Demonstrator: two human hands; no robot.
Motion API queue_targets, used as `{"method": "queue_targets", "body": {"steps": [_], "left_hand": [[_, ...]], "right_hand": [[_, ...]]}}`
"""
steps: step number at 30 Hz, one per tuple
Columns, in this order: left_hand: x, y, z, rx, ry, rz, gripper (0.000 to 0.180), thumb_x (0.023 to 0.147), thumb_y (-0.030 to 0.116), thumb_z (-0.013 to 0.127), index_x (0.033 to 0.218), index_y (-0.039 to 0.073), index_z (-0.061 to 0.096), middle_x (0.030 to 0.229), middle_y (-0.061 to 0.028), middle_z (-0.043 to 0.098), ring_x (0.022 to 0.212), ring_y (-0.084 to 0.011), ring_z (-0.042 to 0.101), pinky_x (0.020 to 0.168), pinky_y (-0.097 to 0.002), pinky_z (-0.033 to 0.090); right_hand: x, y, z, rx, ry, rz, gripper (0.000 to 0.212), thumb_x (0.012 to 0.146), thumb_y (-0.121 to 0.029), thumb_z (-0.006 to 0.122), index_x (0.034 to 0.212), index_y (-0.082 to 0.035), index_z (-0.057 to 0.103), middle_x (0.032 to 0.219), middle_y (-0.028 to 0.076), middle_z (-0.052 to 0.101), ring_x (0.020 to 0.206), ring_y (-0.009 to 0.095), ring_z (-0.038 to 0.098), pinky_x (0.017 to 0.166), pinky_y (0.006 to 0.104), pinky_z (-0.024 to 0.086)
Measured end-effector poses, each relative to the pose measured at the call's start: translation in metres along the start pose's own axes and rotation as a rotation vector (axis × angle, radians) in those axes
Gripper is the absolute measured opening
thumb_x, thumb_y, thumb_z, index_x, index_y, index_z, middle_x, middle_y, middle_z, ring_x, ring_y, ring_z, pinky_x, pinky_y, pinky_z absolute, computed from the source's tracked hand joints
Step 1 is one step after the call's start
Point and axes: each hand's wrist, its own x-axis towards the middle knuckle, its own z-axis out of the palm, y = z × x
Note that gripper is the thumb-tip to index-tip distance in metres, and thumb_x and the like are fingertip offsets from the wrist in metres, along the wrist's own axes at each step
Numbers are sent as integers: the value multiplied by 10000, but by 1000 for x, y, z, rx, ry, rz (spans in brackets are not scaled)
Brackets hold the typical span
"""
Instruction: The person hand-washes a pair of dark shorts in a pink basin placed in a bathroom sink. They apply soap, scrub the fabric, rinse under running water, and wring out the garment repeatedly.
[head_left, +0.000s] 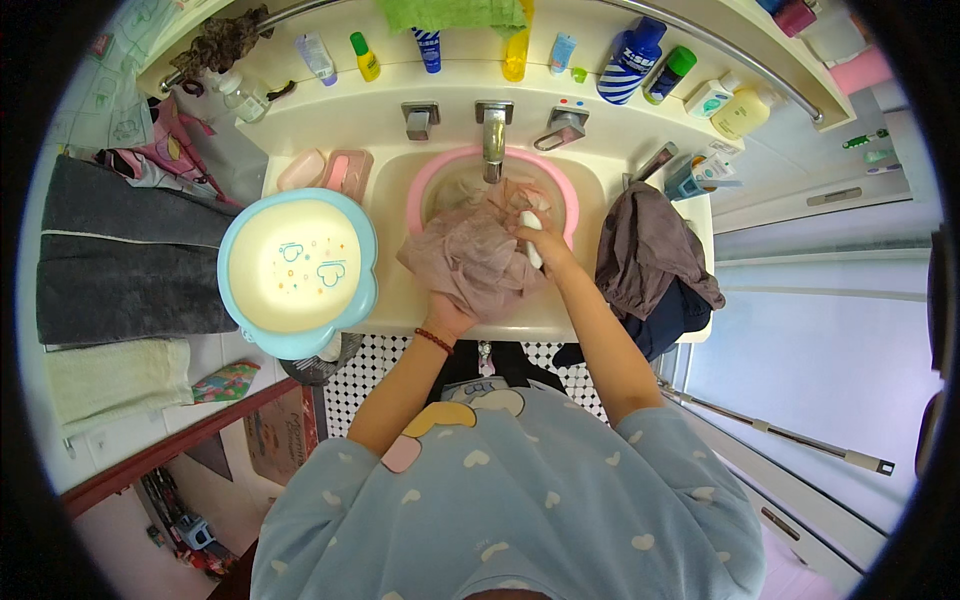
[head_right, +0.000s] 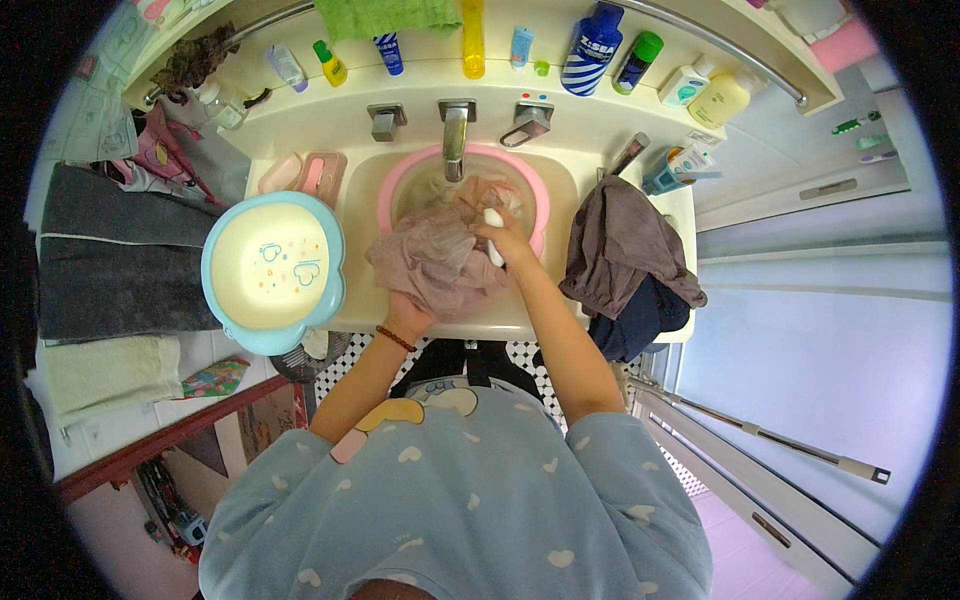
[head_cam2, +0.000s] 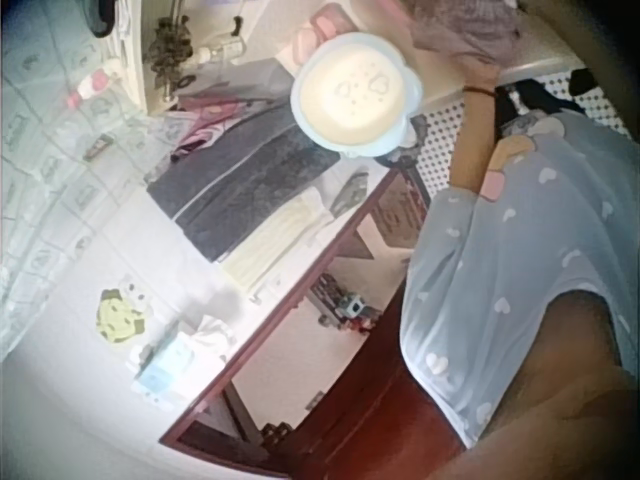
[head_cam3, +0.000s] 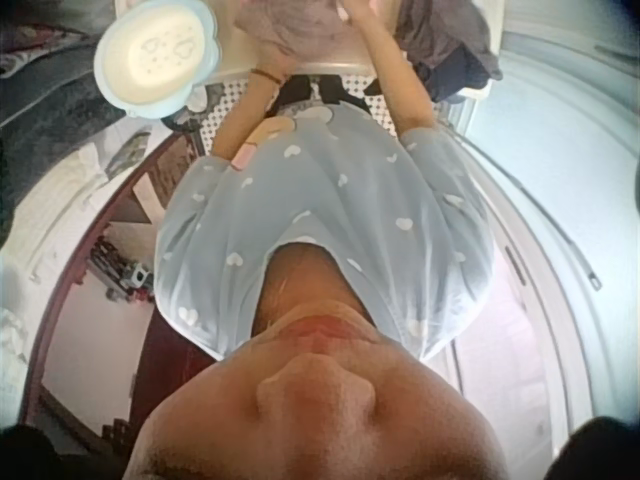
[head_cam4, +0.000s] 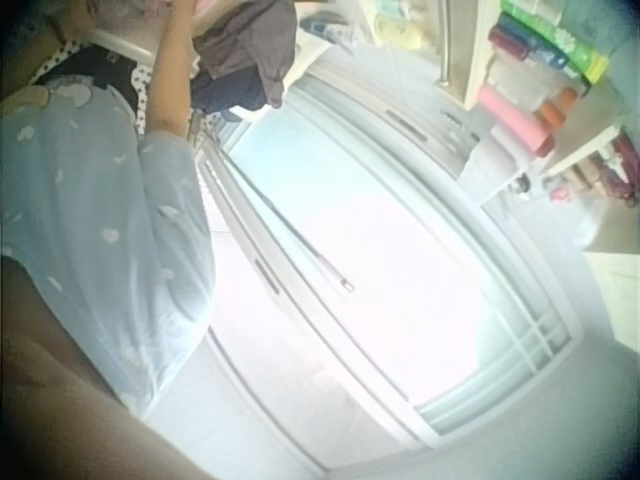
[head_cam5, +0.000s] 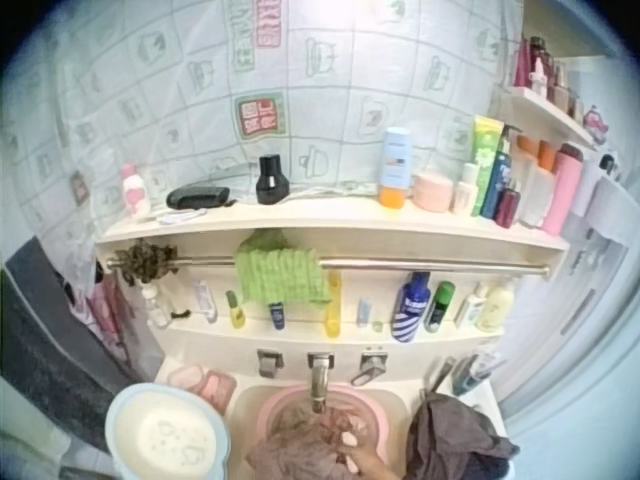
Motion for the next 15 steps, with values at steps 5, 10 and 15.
{"method": "queue_targets", "body": {"steps": [5,10,15], "left_hand": [[20,17,-27,47,192,-6,572,884,495,333,1302,105,350,1330,-80,379,1215,-272,362,1005,-470,296],[34,22,-10,106,108,16,574,889,501,309,1317,119,326,1349,-74,351,1231,-271,340,1016,-469,276],[38,7,-5,-208,-512,-122,566,889,505,305,1324,143,320,1356,-68,340,1246,-272,320,1014,-474,275]], "right_hand": [[-42,-32,26,129,-157,70,448,699,-6,575,1126,-102,480,770,34,529,642,110,517,523,261,425],[-44,-25,14,10,183,-227,436,703,37,547,1105,-110,460,881,81,539,708,138,556,487,250,454],[-80,-69,64,-735,318,-912,319,702,-58,611,1011,-56,534,934,113,558,804,272,561,703,370,459]]}}
